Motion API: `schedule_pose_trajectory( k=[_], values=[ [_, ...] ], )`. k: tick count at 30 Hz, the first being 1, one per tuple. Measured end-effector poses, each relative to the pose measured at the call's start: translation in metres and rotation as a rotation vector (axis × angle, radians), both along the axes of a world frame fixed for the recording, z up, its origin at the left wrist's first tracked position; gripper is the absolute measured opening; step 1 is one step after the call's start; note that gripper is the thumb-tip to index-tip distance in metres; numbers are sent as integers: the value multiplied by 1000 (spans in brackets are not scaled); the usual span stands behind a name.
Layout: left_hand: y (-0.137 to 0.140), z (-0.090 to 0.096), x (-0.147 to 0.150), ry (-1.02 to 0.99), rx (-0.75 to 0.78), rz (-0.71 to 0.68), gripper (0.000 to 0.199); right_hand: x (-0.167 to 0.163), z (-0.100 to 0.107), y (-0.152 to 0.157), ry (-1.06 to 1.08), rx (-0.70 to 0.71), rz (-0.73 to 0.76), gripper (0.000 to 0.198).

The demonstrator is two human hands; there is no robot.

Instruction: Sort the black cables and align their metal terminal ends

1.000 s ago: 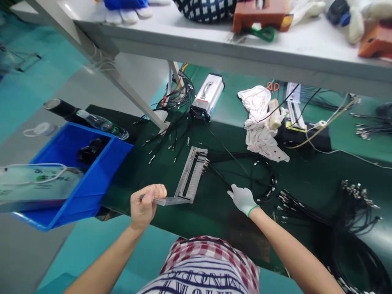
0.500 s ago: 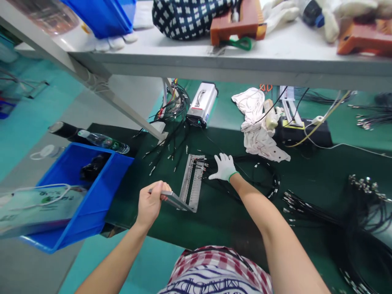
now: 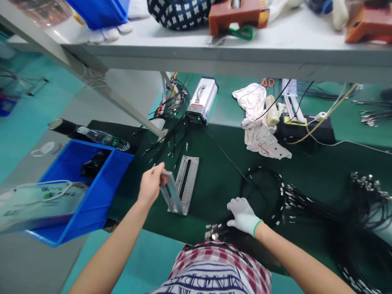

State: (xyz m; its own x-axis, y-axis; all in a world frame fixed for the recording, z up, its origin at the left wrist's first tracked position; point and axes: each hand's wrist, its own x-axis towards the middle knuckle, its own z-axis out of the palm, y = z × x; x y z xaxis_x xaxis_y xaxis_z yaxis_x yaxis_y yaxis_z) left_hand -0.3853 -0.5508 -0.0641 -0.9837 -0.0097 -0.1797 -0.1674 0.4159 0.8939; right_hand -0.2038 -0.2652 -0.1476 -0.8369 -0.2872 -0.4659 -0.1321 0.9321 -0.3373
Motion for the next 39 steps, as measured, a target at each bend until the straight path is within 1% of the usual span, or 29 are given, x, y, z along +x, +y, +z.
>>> schedule_pose_trajectory(
  k=[1, 4, 7, 9, 12, 16, 19, 24, 28, 31, 34, 37, 39],
  values=[
    [7, -11, -12, 6, -79, -6, 40, 7, 0, 0, -4, -31, 15, 43],
    [30, -49, -48, 24, -202, -5, 33, 14, -2, 3, 1, -106, 24, 36],
    [47, -81, -70, 12, -343, -35, 35, 12, -5, 5, 14, -131, 8, 30],
    [56, -95, -75, -17, -447, -58, 36, 13, -7, 5, 32, -132, -14, 27],
    [64, -106, -72, -55, -588, -71, 39, 16, -9, 3, 55, -130, -47, 25],
    [72, -108, -58, -60, -727, -54, 47, 13, -6, 1, 30, -160, -104, 25],
    [81, -106, -43, -45, -768, -89, 50, 0, -3, -3, 13, -186, -182, 23],
    [101, -105, -16, 21, -741, -264, 47, -38, -7, -12, 87, -160, -312, 24],
    [108, -103, -5, 61, -712, -371, 47, -60, -13, -20, 125, -172, -336, 26],
    [111, -103, 1, 83, -699, -433, 46, -68, -17, -24, 125, -181, -344, 24],
    [112, -101, 8, 118, -688, -486, 46, -72, -20, -26, 126, -182, -386, 26],
    [110, -99, 13, 156, -669, -540, 46, -77, -22, -23, 150, -175, -446, 32],
    [106, -96, 14, 178, -653, -575, 47, -81, -22, -21, 180, -167, -486, 40]
  ],
)
